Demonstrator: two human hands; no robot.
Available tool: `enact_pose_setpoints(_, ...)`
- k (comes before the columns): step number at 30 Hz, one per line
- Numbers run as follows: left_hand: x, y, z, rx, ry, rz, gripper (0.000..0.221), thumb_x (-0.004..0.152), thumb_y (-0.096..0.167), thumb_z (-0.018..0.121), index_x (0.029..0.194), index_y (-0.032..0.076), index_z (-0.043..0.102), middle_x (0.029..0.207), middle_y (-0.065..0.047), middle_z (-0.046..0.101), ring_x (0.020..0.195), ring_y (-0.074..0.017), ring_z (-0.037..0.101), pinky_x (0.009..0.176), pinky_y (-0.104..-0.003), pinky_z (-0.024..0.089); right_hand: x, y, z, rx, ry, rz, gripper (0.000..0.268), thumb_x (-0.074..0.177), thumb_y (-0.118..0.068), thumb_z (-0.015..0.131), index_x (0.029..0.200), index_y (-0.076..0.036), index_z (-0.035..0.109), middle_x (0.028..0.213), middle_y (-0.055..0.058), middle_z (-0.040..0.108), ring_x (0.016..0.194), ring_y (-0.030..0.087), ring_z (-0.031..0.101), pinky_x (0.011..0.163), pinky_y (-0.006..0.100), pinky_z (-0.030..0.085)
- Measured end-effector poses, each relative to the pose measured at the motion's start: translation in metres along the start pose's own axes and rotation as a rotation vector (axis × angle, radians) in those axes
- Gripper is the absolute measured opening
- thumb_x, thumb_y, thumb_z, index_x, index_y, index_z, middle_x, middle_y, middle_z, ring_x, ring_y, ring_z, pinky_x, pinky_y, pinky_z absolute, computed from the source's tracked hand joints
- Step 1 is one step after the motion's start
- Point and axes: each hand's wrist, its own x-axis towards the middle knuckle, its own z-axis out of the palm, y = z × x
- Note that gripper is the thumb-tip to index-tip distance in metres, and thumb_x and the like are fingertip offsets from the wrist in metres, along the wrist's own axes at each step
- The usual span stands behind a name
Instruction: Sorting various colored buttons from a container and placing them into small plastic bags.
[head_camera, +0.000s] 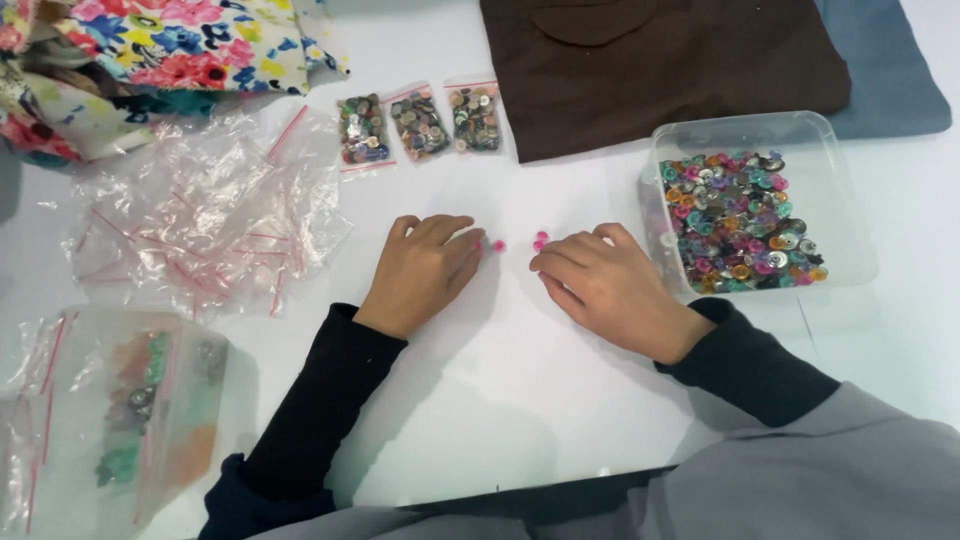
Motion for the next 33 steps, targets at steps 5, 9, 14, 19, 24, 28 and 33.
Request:
enact_pose_setpoints(5,-0.027,-0.02,0.019,0.074,0.007,0.041,0.023,0.095,0.018,0.071,0.117,0.015,0.076,0.129,-0.011,0.07,0.126,-0.0282,0.061,0.1,-0.047,0.047,0.003,0.001,0.04,0.01,-0.094,0.034,0.013,0.097,-0.013,0.065,0.108,-0.012,0.073,0.1,0.007,0.075,0.101,0.021,0.069,0.097,0.039,0.043)
enact_pose_setpoints(9,-0.032,-0.024,0.028,0.024,0.057,0.055,0.028,0.095,0.016,0.072,0.123,0.017,0.074,0.135,-0.013,0.065,0.13,-0.0304,0.058,0.101,-0.046,0.049,0.015,-0.015,0.02,0.213,-0.071,0.041,0.028,0.1,-0.028,0.064,0.123,-0.012,0.069,0.118,0.011,0.072,0.116,0.029,0.066,0.099,0.047,0.047)
enact_pose_setpoints(14,-0.034,-0.026,0.043,-0.086,0.107,0.055,0.025,0.096,0.013,0.069,0.121,0.012,0.073,0.135,-0.015,0.064,0.131,-0.0323,0.057,0.106,-0.047,0.048,-0.01,-0.069,0.051,0.402,-0.013,-0.281,0.03,0.095,-0.022,0.07,0.123,-0.01,0.07,0.131,0.015,0.066,0.123,0.036,0.062,0.101,0.048,0.05)
enact_pose_setpoints(19,-0.036,-0.027,0.048,-0.111,0.073,0.008,0.022,0.099,0.016,0.064,0.12,0.012,0.072,0.137,-0.013,0.064,0.134,-0.0294,0.056,0.111,-0.045,0.045,-0.024,-0.075,0.07,0.38,-0.084,-0.368,0.024,0.096,-0.013,0.067,0.118,-0.007,0.071,0.123,0.013,0.071,0.121,0.029,0.065,0.105,0.043,0.051)
enact_pose_setpoints(24,-0.033,-0.025,0.046,-0.128,0.028,-0.033,0.022,0.1,0.019,0.064,0.121,0.013,0.071,0.138,-0.012,0.064,0.135,-0.0275,0.055,0.113,-0.044,0.043,-0.024,-0.077,0.062,0.415,-0.052,-0.324,0.029,0.098,-0.012,0.059,0.125,-0.004,0.066,0.134,0.016,0.065,0.128,0.033,0.06,0.107,0.045,0.05)
enact_pose_setpoints(28,-0.034,-0.025,0.048,-0.137,0.033,-0.032,0.022,0.101,0.019,0.062,0.121,0.014,0.07,0.138,-0.011,0.064,0.135,-0.0269,0.055,0.113,-0.045,0.043,-0.024,-0.087,0.062,0.422,-0.045,-0.338,0.03,0.099,-0.015,0.059,0.126,-0.005,0.066,0.136,0.018,0.062,0.131,0.035,0.058,0.109,0.047,0.047)
enact_pose_setpoints(33,-0.036,-0.029,0.055,-0.204,0.229,0.091,0.021,0.1,0.01,0.061,0.118,0.008,0.071,0.131,-0.01,0.069,0.124,-0.0286,0.062,0.104,-0.042,0.046,-0.018,-0.089,0.049,0.455,-0.188,-0.496,0.047,0.102,-0.038,0.064,0.138,-0.008,0.061,0.148,0.021,0.052,0.142,0.038,0.045,0.119,0.058,0.029)
